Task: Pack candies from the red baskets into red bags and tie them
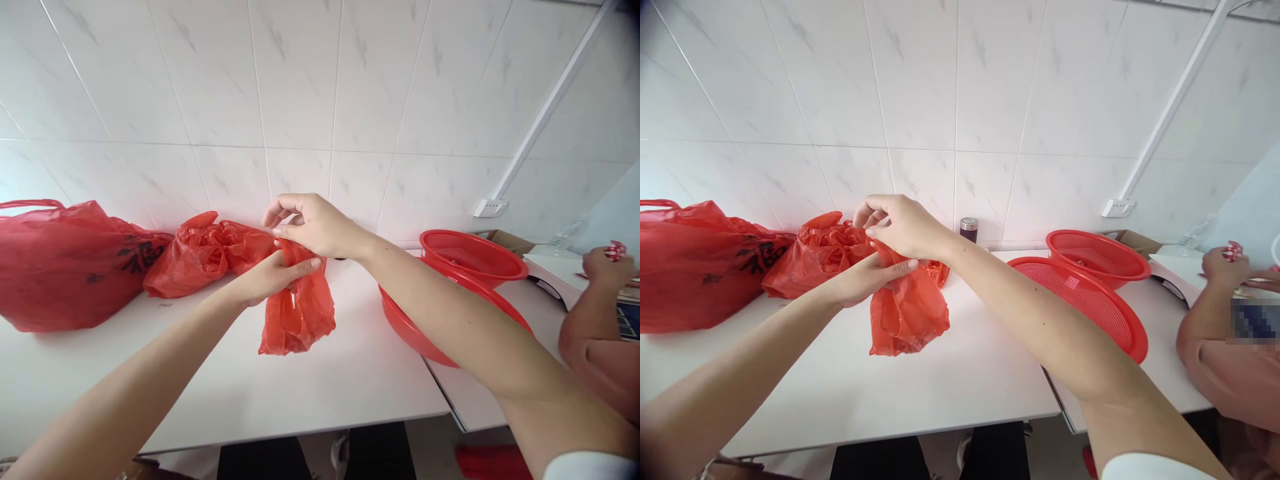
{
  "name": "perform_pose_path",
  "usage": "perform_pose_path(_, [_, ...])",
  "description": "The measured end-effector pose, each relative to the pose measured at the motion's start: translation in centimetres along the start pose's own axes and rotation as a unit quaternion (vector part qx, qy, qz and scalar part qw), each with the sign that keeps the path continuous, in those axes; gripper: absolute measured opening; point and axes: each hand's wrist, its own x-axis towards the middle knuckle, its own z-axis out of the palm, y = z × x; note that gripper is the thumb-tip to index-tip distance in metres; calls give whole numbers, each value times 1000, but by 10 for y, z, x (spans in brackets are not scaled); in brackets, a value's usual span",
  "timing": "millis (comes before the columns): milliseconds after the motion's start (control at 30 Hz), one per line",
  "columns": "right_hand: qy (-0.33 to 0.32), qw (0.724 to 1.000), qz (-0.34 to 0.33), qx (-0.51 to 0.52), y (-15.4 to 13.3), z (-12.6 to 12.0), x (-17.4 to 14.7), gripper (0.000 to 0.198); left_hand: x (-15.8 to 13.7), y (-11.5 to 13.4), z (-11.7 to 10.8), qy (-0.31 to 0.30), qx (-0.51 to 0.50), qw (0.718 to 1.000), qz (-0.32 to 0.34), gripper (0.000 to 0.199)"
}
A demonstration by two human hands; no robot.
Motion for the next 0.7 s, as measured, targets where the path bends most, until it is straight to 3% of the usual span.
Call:
perform_pose_path(100, [45,998,30,-16,23,9,-8,21,1,-7,-7,63,-30,995,-66,41])
perform_pose_path(200, [-9,994,107,5,44,14,-25,25,-3,-13,-13,76,-66,990,-103,41])
perform_pose_path(267, [-11,992,119,24,50,17,-37,17,-6,-17,-15,60,-69,989,-116,40])
perform_pose_path(400, [73,991,82,73,31,20,-58,3,-10,-21,-19,40,-81,991,-94,35])
perform_pose_path(567, [-3,992,19,126,5,28,-81,5,-12,-10,-27,-51,-40,998,-22,24])
perform_pose_path(700, [124,985,42,108,36,38,-80,15,-14,-3,-25,-71,89,993,-38,12])
